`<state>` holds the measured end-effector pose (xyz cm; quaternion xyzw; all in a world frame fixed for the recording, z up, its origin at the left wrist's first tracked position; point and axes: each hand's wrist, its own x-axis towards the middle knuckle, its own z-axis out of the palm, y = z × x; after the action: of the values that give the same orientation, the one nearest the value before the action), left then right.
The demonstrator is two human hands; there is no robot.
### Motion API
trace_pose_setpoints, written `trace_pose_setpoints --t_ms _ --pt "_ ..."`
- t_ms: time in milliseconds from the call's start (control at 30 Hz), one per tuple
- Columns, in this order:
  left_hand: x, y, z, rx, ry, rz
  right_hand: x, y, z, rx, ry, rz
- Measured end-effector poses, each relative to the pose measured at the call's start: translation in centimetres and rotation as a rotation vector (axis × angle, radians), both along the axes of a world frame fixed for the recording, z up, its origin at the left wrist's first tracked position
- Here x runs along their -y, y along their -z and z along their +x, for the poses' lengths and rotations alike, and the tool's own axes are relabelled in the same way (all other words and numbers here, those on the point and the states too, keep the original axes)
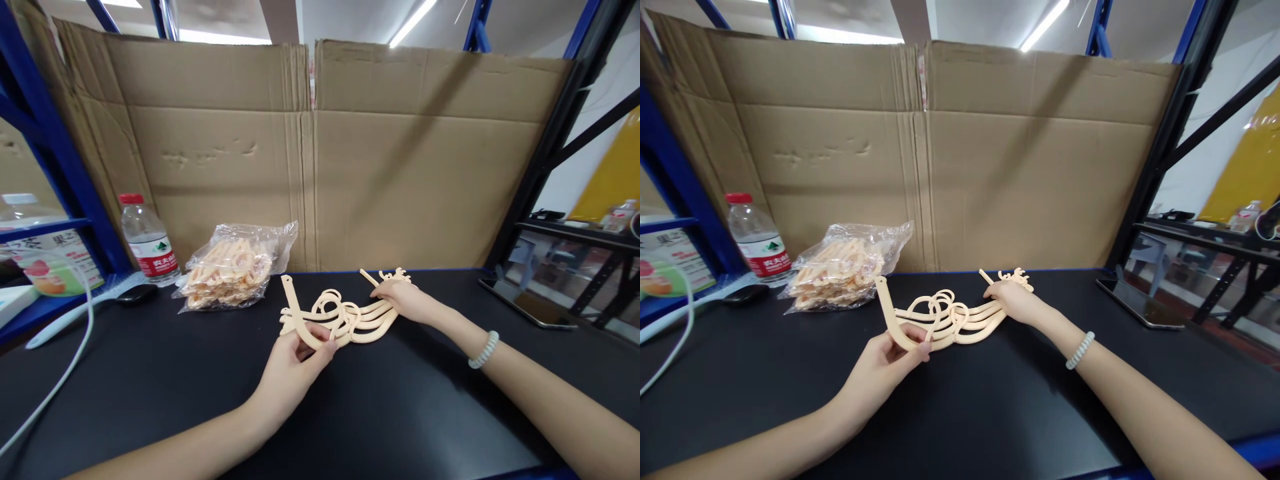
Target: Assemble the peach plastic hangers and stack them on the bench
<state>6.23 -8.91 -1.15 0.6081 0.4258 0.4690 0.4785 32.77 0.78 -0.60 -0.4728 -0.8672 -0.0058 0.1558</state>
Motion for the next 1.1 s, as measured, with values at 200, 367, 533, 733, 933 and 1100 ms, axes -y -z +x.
trace_pose_setpoints --t_ms 200,367,533,733,933,1100 --pt "0.0 -0.3 0.0 0.010 0.002 0.005 0.3 -0.1 -0.6 -0.142 0.017 0.058" --pt "0.1 -0.3 0.1 0.027 0.018 0.001 0.2 0.5 -0.7 -0.158 -0.013 0.037" --pt "0.1 -0.2 0.1 0.024 0.008 0.004 -0.2 1.3 -0.3 -0.161 -0.028 -0.007" --pt "0.1 -0.3 0.0 0.023 0.006 -0.004 0.1 1.3 -0.3 -0.095 0.052 0.014" --pt "0.1 -0.2 0.1 0.019 0.006 -0.002 0.3 1.5 -0.8 -0.060 0.099 0.079" --pt "0.1 -0.3 0.1 0.024 0.008 -0.001 0.1 1.9 -0.8 -0.001 0.067 0.085"
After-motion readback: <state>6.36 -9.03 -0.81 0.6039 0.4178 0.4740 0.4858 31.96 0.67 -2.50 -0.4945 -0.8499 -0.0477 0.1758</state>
